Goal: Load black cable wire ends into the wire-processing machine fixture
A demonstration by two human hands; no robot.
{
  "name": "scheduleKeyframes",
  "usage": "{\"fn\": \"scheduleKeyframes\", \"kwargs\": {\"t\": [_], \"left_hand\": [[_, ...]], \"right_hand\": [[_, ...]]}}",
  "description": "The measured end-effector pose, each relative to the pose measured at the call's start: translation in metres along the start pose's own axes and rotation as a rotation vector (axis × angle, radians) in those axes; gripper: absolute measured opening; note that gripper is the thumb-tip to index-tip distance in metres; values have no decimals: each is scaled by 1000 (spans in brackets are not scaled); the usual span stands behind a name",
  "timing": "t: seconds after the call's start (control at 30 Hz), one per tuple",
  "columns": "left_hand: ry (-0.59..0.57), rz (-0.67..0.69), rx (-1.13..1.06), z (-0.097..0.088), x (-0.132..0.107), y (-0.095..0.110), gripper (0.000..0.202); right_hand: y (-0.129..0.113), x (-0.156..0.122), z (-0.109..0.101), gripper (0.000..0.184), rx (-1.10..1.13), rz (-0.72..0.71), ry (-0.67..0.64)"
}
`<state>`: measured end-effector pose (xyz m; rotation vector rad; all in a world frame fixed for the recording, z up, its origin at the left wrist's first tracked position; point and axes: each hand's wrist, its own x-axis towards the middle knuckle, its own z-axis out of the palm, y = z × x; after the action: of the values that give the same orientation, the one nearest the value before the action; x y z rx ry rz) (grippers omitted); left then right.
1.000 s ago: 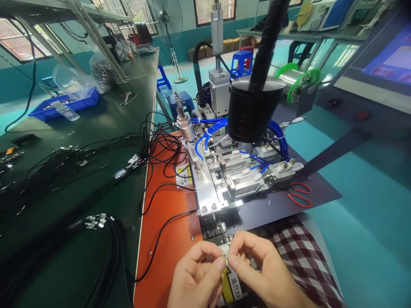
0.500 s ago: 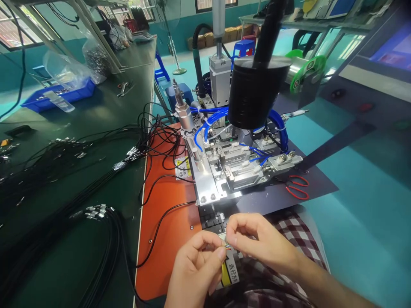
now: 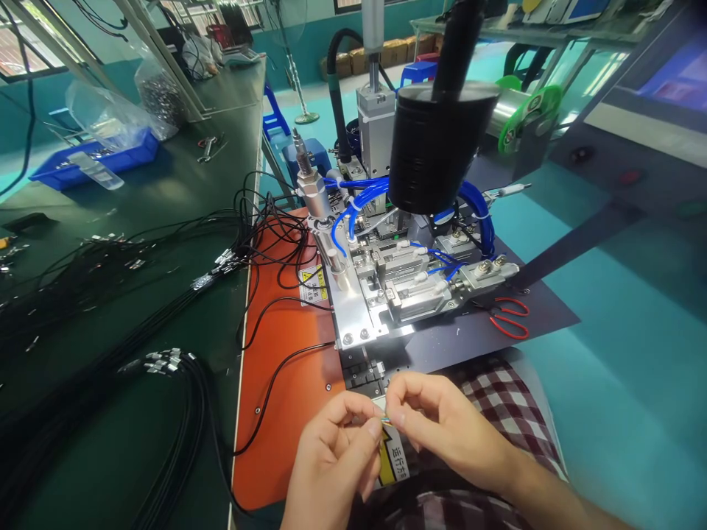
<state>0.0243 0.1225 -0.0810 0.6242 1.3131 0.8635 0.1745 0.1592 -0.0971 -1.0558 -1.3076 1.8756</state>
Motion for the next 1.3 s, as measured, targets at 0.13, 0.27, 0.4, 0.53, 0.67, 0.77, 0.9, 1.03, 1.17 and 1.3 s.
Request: {"fn": "scheduleKeyframes", "kwargs": {"t": [0.13,0.27,0.4,0.53,0.67,0.77,0.9,1.03,1.17,1.3], "left_hand": [[-22,-2,-48,-1,0,-2,30],[-38,-4,-125,0,-1,-2,27],[-37,17,-103,0,-2,-2,26],[-8,48,-35,1,-4,-3,30],[1,63,-45,2,-5,-3,32],[-16,64,-53,1,-2,-4,36],[-21,82,-41,-1,0,-8,35],[-5,123,-37,1,-3,-10,30],[46,234,-33,6,-9,-4,28],[-2,256,-17,5,-9,1,29]], "right_hand": [[-1,-2,4,27,21,-17,0],[1,-4,6,30,76,-17,-8],[4,-5,6,30,106,9,-8],[8,-8,5,30,127,23,14],[7,-12,5,23,14,-58,74],[4,-13,7,15,-148,-145,137],[7,-11,13,14,-242,-201,200],[13,-11,15,14,-228,-205,204],[8,-12,19,21,-72,-89,172],[1,-12,22,27,66,2,169]]}}
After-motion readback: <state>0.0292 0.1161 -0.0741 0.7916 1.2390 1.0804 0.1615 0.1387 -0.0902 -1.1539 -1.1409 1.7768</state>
